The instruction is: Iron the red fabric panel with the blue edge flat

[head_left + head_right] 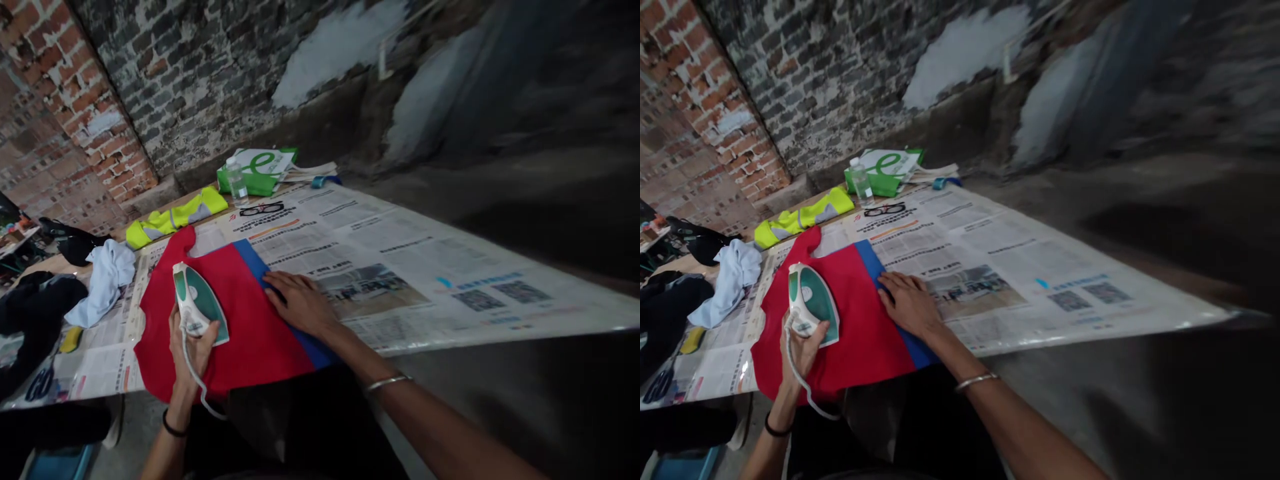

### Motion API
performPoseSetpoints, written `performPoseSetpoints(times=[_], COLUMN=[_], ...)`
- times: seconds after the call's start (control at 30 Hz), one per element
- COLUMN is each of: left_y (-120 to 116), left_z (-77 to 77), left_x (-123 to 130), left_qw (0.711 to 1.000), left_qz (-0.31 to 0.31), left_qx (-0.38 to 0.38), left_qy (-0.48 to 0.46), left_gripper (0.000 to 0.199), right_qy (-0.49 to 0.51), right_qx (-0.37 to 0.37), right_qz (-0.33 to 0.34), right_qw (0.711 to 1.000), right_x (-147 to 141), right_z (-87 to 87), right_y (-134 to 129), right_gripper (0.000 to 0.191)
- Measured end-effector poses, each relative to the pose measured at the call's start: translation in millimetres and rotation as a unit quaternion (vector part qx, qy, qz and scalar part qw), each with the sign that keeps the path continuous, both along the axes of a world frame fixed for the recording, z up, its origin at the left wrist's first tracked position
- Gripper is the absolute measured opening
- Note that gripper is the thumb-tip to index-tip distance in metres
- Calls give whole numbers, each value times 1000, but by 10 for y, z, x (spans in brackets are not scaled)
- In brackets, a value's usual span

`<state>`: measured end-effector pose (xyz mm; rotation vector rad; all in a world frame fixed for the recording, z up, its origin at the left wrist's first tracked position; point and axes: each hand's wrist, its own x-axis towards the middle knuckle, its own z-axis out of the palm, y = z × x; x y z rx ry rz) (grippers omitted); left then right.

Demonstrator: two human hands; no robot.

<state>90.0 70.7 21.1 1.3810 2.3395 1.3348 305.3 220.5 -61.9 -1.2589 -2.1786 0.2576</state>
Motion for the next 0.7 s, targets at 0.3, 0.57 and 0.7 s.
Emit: performPoseSetpoints(times=[0.3,0.57,0.7], left_y=[-585,435,1032], left_z=[-141,80,208], left_x=[272,131,78], left_qw=[999,997,997], left_qz=[-43,-51,-9], left_qx=[-17,-52,-69], left_qy=[-12,2,14], left_gripper=[65,64,61], right_qy=[30,7,-7], right_qx=[1,9,14], right_qz=[12,9,3], right_qw=[999,1000,1000], right_x=[17,16,-3], right_z=[-51,-30,22], right_y=[13,6,-10], right_gripper=[49,51,50])
